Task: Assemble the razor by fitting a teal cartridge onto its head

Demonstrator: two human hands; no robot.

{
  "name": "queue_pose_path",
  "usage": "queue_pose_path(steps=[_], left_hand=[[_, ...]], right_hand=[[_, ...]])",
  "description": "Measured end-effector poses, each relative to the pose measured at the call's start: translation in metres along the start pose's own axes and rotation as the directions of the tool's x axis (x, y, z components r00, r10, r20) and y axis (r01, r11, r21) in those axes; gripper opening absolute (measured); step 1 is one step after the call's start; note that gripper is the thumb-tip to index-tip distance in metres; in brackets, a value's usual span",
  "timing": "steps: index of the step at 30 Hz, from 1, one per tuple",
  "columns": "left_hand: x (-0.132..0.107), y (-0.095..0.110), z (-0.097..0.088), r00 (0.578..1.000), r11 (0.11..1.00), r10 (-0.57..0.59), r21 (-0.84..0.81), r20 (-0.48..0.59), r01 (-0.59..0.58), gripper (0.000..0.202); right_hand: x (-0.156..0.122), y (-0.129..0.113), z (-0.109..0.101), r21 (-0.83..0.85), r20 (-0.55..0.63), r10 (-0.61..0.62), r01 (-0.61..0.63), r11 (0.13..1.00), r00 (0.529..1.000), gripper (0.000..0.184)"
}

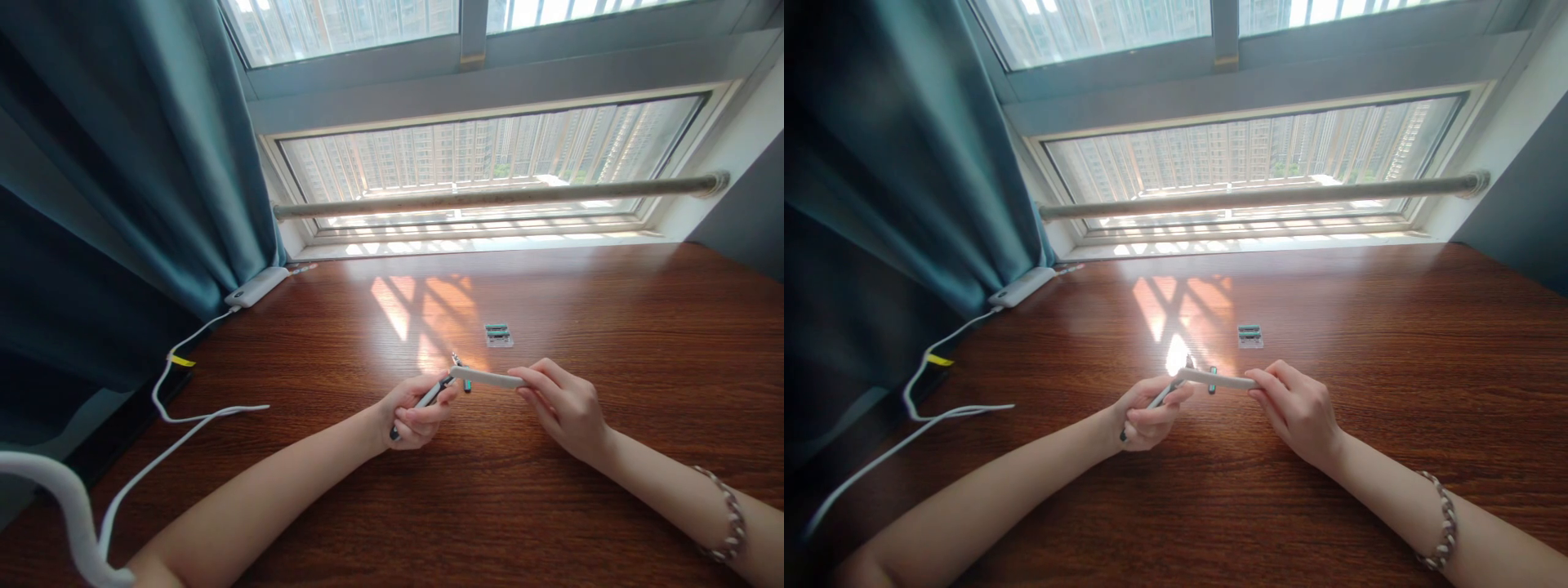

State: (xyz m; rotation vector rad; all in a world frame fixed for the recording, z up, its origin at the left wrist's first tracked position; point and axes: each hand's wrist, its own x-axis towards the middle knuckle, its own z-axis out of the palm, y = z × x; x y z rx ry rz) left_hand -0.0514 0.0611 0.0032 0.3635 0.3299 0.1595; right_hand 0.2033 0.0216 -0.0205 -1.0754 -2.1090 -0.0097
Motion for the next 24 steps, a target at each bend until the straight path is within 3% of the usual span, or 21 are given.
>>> queue_pose_path(steps=[4, 9, 13, 17, 21, 24], left_hand=[[0.002, 0.000, -0.003, 0.997, 0.996, 0.080, -0.025, -0.018, -0.081, 0.034], [0.004, -0.001, 0.001, 0.987, 0.984, 0.158, -0.084, -0.010, -0.158, 0.035], [0.005, -0.002, 0.004, 0.977, 0.972, 0.212, -0.109, 0.006, -0.210, 0.033], [0.006, -0.003, 0.006, 0.975, 0.970, 0.221, -0.099, -0.013, -0.221, 0.032], [0.007, -0.004, 0.008, 0.970, 0.966, 0.242, -0.093, -0.023, -0.243, 0.026], [0.007, -0.004, 0.008, 0.970, 0.965, 0.243, -0.093, -0.013, -0.243, 0.025]], right_hand=[[0.000, 0.000, 0.000, 0.060, -0.057, 0.033, -0.030, 0.998, 0.998, 0.024], [-0.002, 0.000, 0.002, 0.045, 0.044, -0.010, 0.008, 0.999, 0.999, 0.027], [-0.002, 0.000, 0.003, 0.012, -0.004, 0.042, -0.042, 0.999, 0.999, 0.024], [-0.001, -0.001, 0.003, 0.004, 0.058, 0.026, -0.027, 1.000, 0.998, 0.025], [0.000, -0.001, 0.003, 0.004, 0.009, 0.067, -0.067, 0.998, 0.998, 0.024], [0.000, -0.002, 0.004, 0.020, 0.065, 0.042, -0.043, 0.999, 0.997, 0.025]])
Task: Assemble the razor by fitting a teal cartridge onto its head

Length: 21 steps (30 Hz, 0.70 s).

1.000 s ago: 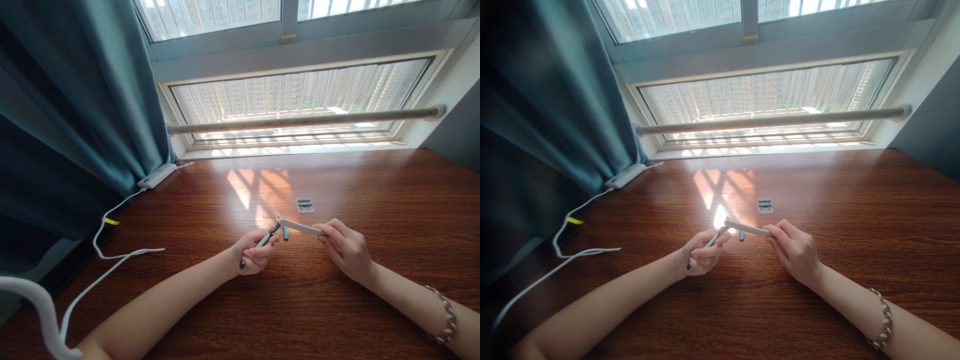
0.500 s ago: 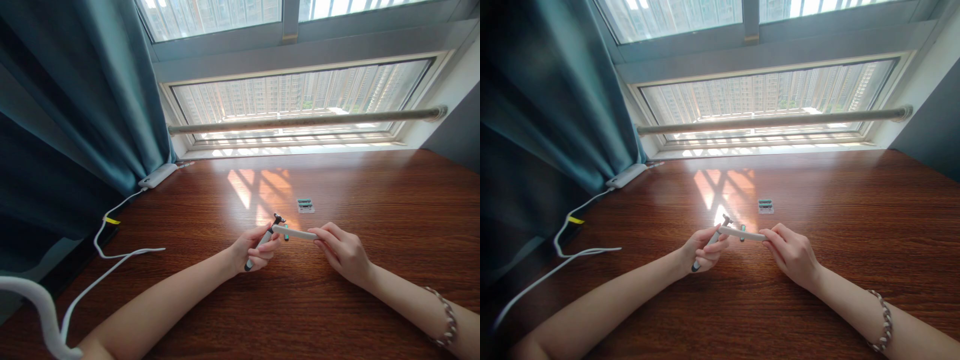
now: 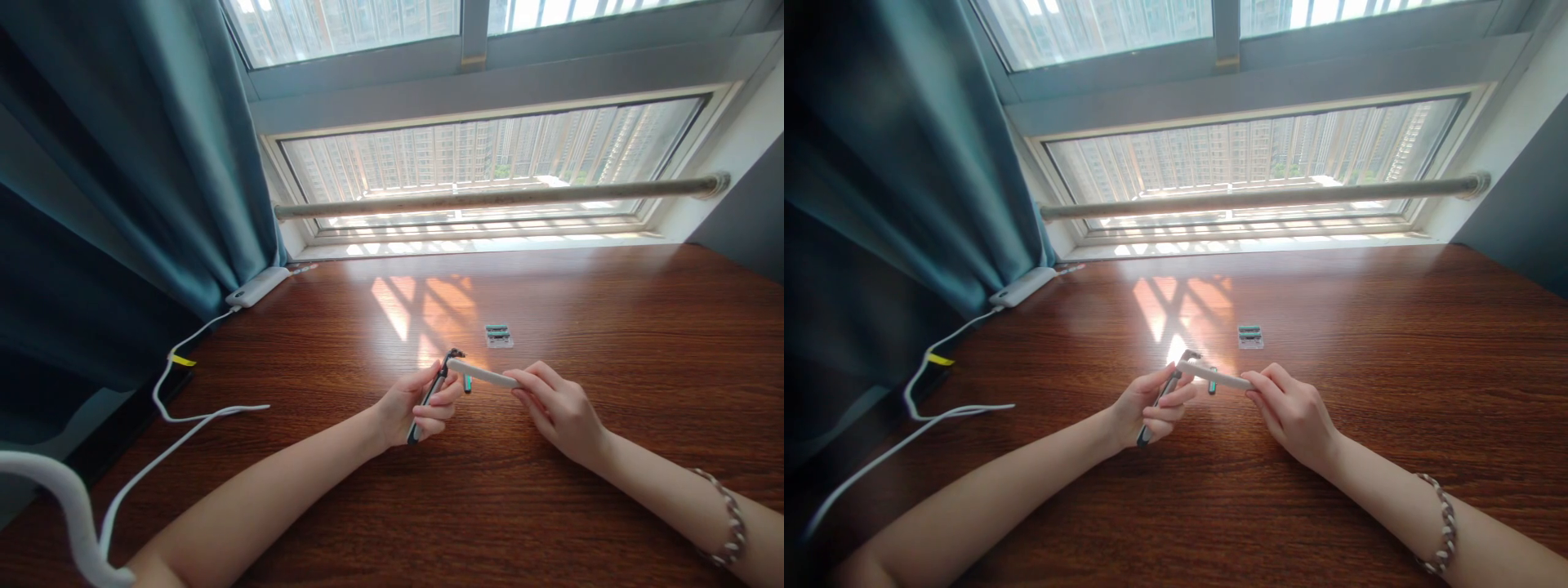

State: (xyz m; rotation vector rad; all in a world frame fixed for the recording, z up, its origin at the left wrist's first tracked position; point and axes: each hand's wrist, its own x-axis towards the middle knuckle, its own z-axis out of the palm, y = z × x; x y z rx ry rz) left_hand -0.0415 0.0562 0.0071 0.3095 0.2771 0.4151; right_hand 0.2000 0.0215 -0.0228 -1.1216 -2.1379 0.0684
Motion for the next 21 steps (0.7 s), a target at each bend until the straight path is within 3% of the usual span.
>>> queue_pose_path(steps=[4, 7, 12, 17, 21], left_hand=[[0.0003, -0.0009, 0.0000, 1.000, 1.000, 0.013, -0.007, 0.024, -0.012, 0.023], [0.0009, -0.0024, 0.0010, 0.999, 0.999, 0.032, 0.025, 0.030, -0.033, 0.024], [0.0029, -0.0051, 0.0044, 0.995, 0.989, 0.091, 0.112, 0.038, -0.095, 0.023], [0.0048, -0.0064, 0.0033, 0.986, 0.950, 0.164, 0.263, 0.037, -0.168, 0.027], [0.0060, -0.0070, 0.0019, 0.965, 0.898, 0.260, 0.359, 0.027, -0.252, 0.021]], right_hand=[[-0.0001, -0.0006, 0.0003, 0.012, -0.023, 0.037, -0.037, 0.999, 0.999, 0.024], [-0.0002, -0.0007, 0.0005, 0.044, 0.009, -0.001, 0.001, 0.999, 1.000, 0.026], [-0.0002, -0.0015, -0.0001, 0.048, 0.029, 0.030, -0.031, 0.998, 0.999, 0.026], [-0.0001, -0.0020, -0.0003, 0.078, 0.107, -0.017, 0.008, 0.997, 0.994, 0.027], [0.0001, -0.0026, 0.0003, 0.055, 0.022, 0.055, -0.056, 0.997, 0.998, 0.023]])
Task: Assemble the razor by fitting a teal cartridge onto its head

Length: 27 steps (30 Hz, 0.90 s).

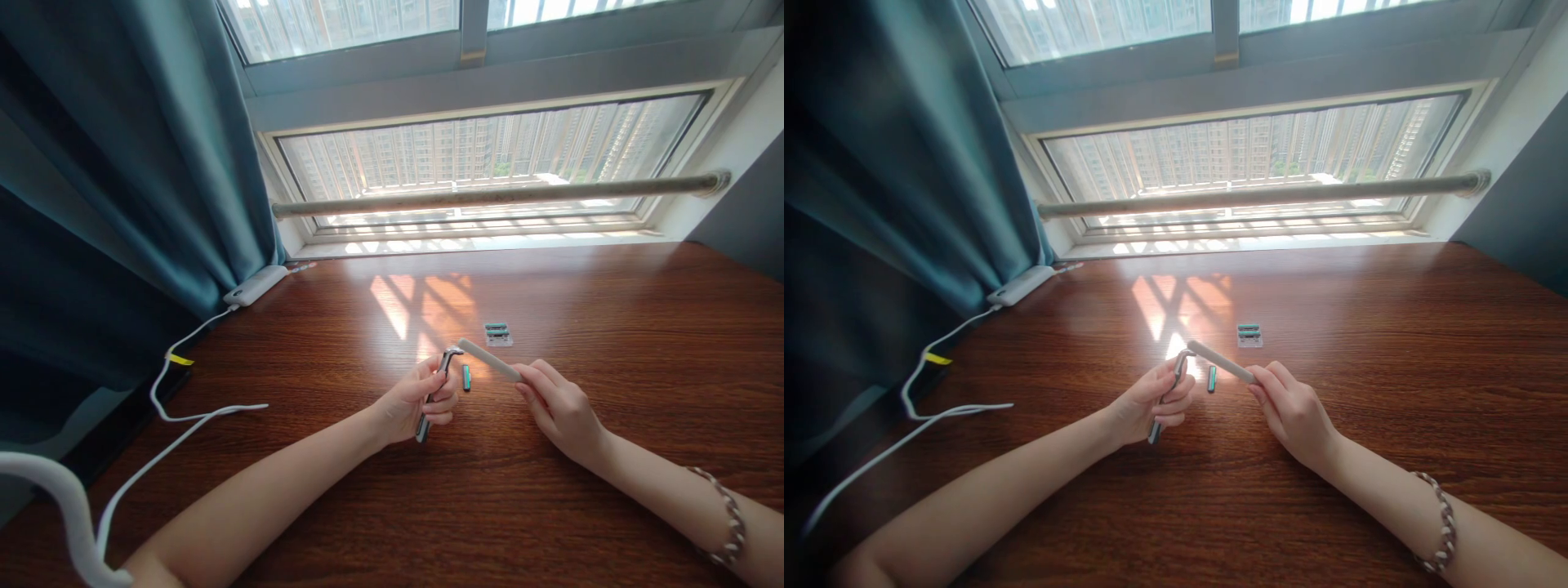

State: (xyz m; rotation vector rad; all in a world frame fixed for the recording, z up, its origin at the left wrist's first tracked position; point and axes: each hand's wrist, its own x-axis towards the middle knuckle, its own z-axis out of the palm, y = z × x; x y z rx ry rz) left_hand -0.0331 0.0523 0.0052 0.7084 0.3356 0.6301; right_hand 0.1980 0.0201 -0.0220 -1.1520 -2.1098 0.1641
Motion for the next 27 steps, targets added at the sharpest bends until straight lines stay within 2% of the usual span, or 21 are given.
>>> queue_pose_path(steps=[5, 9, 11, 13, 15, 16, 18, 20, 21, 23, 27], left_hand=[[0.000, 0.000, -0.002, 0.999, 0.998, 0.051, 0.031, -0.019, -0.051, 0.016], [0.000, 0.005, -0.005, 0.995, 0.995, 0.088, 0.058, -0.043, -0.086, 0.015], [0.001, 0.009, -0.007, 0.986, 0.978, 0.132, 0.178, -0.101, -0.113, 0.019], [0.002, 0.013, -0.010, 0.959, 0.916, 0.207, 0.382, -0.196, -0.119, 0.026], [0.002, 0.017, -0.014, 0.910, 0.787, 0.303, 0.612, -0.284, -0.071, 0.030], [0.002, 0.019, -0.017, 0.879, 0.690, 0.362, 0.723, -0.309, -0.030, 0.032], [0.002, 0.020, -0.021, 0.820, 0.429, 0.488, 0.900, -0.300, 0.074, 0.034], [0.001, 0.021, -0.025, 0.786, 0.151, 0.570, 0.971, -0.239, 0.186, 0.036], [0.001, 0.021, -0.026, 0.782, 0.041, 0.586, 0.971, -0.214, 0.235, 0.037], [0.001, 0.020, -0.028, 0.794, -0.100, 0.574, 0.945, -0.201, 0.312, 0.039], [0.002, 0.017, -0.031, 0.817, -0.254, 0.533, 0.880, -0.219, 0.402, 0.041]], right_hand=[[0.002, 0.000, 0.001, 0.028, 0.059, 0.001, -0.002, 1.000, 0.998, 0.021], [0.005, 0.004, 0.002, 0.097, -0.006, 0.108, -0.107, 0.989, 0.994, 0.020], [0.006, 0.006, 0.002, 0.128, -0.030, 0.134, -0.129, 0.983, 0.991, 0.020], [0.006, 0.007, 0.003, 0.132, -0.037, 0.138, -0.132, 0.982, 0.990, 0.021], [0.007, 0.006, 0.002, 0.126, -0.043, 0.129, -0.123, 0.984, 0.991, 0.023], [0.007, 0.006, 0.002, 0.125, -0.048, 0.125, -0.118, 0.985, 0.991, 0.024], [0.007, 0.005, 0.002, 0.128, -0.055, 0.123, -0.115, 0.985, 0.991, 0.024], [0.007, 0.005, 0.001, 0.141, -0.051, 0.129, -0.121, 0.983, 0.990, 0.024], [0.007, 0.005, 0.001, 0.148, -0.045, 0.134, -0.126, 0.981, 0.990, 0.023], [0.006, 0.005, 0.001, 0.162, -0.029, 0.142, -0.135, 0.978, 0.989, 0.022], [0.004, 0.006, 0.001, 0.168, -0.009, 0.143, -0.140, 0.976, 0.990, 0.020]])
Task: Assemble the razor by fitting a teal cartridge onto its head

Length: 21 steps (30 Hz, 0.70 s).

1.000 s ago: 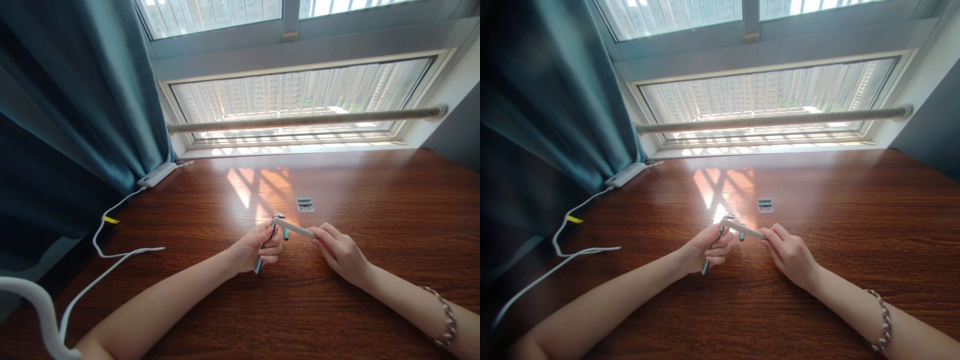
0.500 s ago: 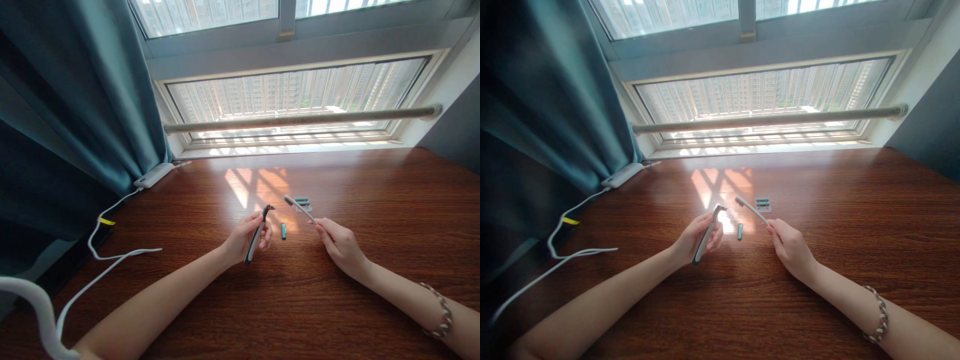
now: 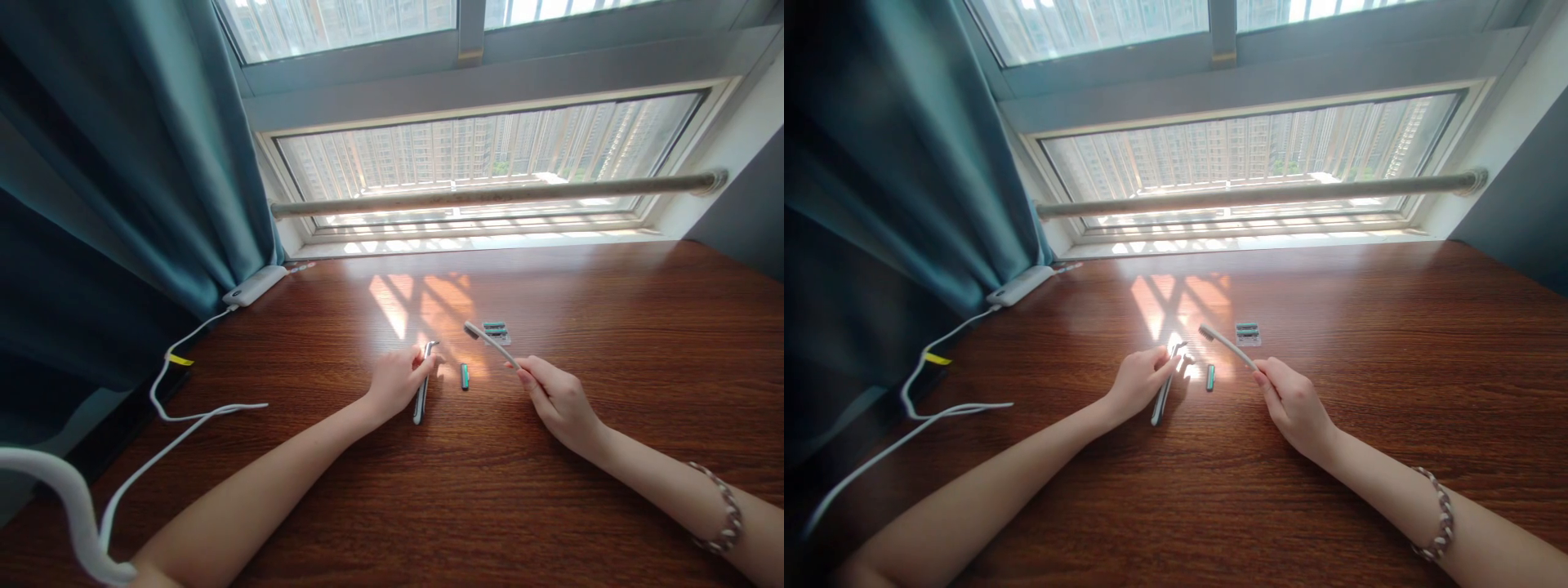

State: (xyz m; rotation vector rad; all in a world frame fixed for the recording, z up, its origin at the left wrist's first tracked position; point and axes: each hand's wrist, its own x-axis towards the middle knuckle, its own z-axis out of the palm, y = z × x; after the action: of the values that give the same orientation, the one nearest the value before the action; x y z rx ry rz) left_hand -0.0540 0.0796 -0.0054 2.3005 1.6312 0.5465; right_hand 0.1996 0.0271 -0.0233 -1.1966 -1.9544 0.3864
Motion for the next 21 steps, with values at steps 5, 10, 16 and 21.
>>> queue_pose_path(steps=[5, 10, 16, 21], left_hand=[[0.000, -0.002, 0.005, 0.999, 0.979, 0.035, 0.200, 0.032, -0.041, 0.043], [-0.001, 0.001, 0.006, 0.997, 0.941, 0.058, 0.330, 0.054, -0.072, 0.043], [-0.002, 0.002, 0.005, 0.998, 0.940, 0.055, 0.334, 0.044, -0.067, 0.042], [-0.010, 0.015, -0.010, 0.996, 0.962, 0.083, 0.262, -0.017, -0.075, 0.041]], right_hand=[[-0.001, 0.001, 0.000, -0.009, 0.001, -0.018, 0.018, 1.000, 1.000, 0.022], [-0.001, 0.000, 0.001, -0.014, 0.031, -0.021, 0.022, 1.000, 0.999, 0.021], [-0.001, -0.013, 0.000, 0.163, 0.095, 0.194, -0.208, 0.965, 0.976, 0.026], [0.003, -0.041, 0.006, 0.604, 0.275, 0.408, -0.487, 0.631, 0.870, 0.030]])
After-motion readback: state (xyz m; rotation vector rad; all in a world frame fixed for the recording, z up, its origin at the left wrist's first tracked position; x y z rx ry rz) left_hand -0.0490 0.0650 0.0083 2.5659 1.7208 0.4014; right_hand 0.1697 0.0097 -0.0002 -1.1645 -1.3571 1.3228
